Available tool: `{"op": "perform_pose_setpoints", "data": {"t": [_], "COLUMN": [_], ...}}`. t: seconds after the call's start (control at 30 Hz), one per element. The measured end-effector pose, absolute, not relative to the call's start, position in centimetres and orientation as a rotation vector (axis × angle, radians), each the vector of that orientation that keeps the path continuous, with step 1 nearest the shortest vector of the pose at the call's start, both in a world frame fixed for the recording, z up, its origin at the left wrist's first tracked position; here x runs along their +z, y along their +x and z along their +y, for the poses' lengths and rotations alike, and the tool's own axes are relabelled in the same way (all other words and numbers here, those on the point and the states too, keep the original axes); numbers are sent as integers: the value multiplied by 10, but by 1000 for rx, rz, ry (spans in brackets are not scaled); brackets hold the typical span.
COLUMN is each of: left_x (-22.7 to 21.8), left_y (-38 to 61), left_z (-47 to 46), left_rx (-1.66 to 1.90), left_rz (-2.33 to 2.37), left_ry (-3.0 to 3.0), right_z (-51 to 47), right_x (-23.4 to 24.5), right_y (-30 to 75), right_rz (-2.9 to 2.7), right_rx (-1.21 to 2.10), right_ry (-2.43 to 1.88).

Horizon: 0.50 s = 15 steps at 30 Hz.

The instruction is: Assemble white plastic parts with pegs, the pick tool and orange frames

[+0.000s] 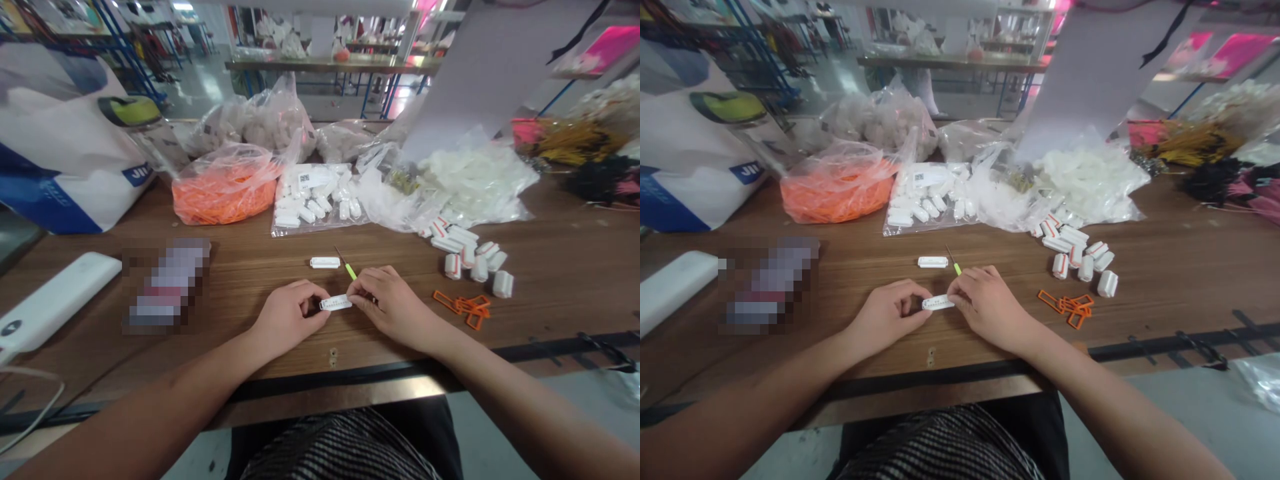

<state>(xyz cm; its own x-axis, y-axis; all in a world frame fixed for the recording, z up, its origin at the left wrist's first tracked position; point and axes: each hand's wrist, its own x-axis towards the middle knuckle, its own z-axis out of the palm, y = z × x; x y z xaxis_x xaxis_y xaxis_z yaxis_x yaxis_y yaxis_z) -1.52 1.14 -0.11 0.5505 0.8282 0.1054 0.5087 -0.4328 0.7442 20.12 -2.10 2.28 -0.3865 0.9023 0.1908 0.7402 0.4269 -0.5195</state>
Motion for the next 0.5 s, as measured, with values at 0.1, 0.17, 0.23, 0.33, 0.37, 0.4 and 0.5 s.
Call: {"op": "perform_pose_setpoints", "data": {"t": [0.1, 0.17, 0.23, 0.33, 0.37, 0.4, 0.5], "left_x": [0, 1, 1, 2, 2, 1, 0], "left_y": [-15, -15, -15, -15, -15, -15, -15], "left_z": [12, 11, 11, 11, 11, 11, 11], "left_rx": [605, 605, 607, 608, 608, 609, 605], "left_rz": [1072, 1074, 1077, 1077, 1074, 1073, 1079], "left_ry": [2120, 2118, 2118, 2116, 2114, 2113, 2111], "right_z": [-23, -23, -23, -23, -23, -24, -24], "right_x": [23, 24, 24, 23, 23, 23, 21], "right_y": [200, 199, 199, 198, 198, 197, 197], "right_rz": [-2272, -2283, -2289, -2305, -2313, -2323, -2377], "right_rx": [456, 426, 401, 368, 351, 325, 200], "right_ry": [-1386, -1395, -1404, -1401, -1400, -1400, -1400]}}
